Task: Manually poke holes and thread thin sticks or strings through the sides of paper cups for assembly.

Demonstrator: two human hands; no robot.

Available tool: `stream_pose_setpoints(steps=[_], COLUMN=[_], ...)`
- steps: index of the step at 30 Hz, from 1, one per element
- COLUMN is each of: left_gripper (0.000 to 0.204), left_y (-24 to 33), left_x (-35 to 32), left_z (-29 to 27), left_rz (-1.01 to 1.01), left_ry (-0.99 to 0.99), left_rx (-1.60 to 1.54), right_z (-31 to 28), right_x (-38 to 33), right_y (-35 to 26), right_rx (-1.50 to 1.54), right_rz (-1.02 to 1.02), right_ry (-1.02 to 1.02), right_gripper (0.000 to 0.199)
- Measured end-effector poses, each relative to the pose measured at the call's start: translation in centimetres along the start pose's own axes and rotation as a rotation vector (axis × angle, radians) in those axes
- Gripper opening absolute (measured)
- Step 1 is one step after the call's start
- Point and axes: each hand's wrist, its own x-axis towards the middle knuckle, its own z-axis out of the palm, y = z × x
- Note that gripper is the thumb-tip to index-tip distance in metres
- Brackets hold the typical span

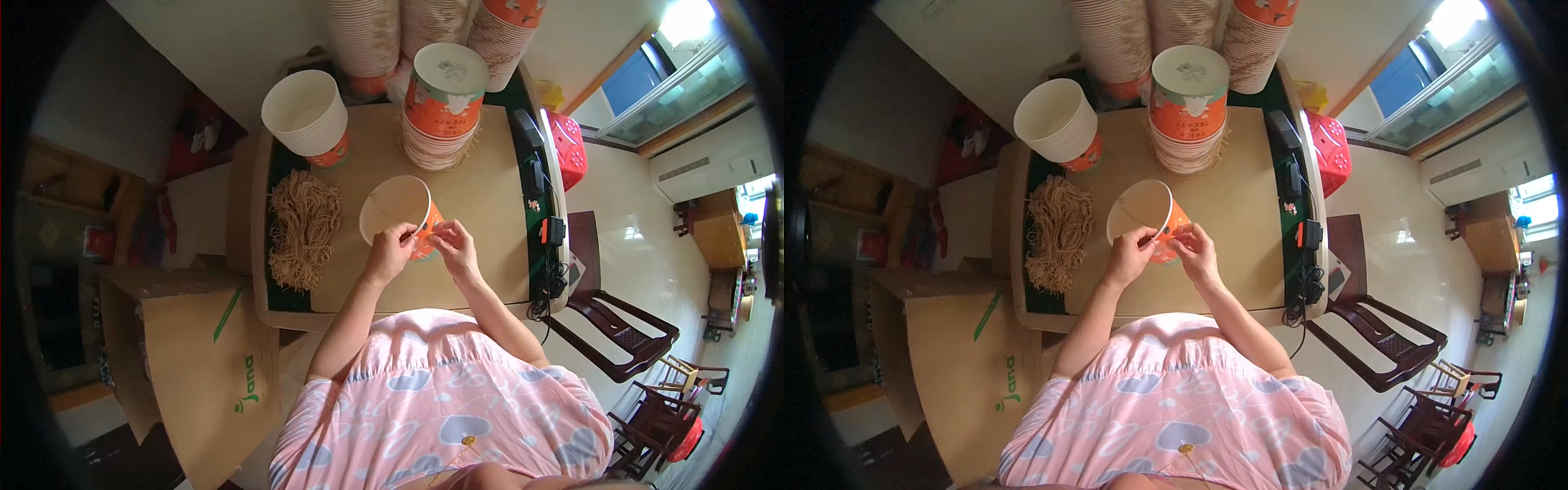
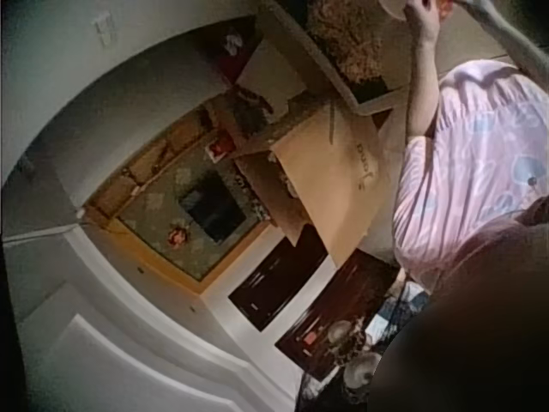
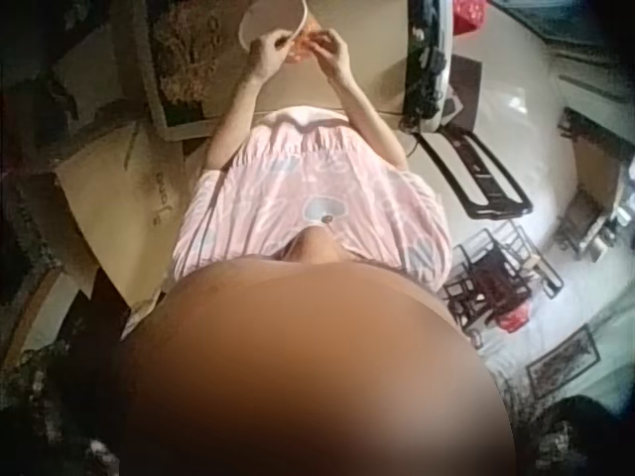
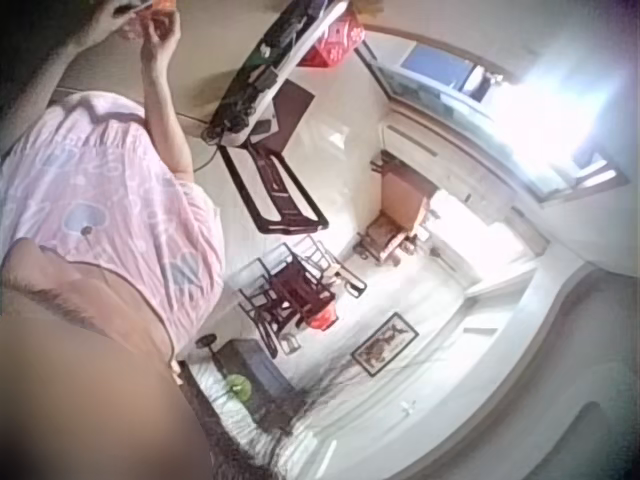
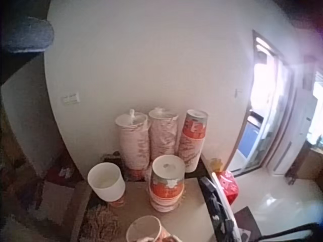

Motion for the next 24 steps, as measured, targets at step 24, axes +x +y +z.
stream_pose_setpoints(steps=[24], left_gripper=[0.018], left_y=[0.3], left_x=[-0.4], left_z=[0.9], left_rz=[0.077], left_ry=[0.006], left_rx=[0.063], right_z=[-0.8], right_x=[0.2], right_y=[1.2], right_rx=[-0.09], right_rz=[0.014], right_ry=[0.006], right_gripper=[0.011])
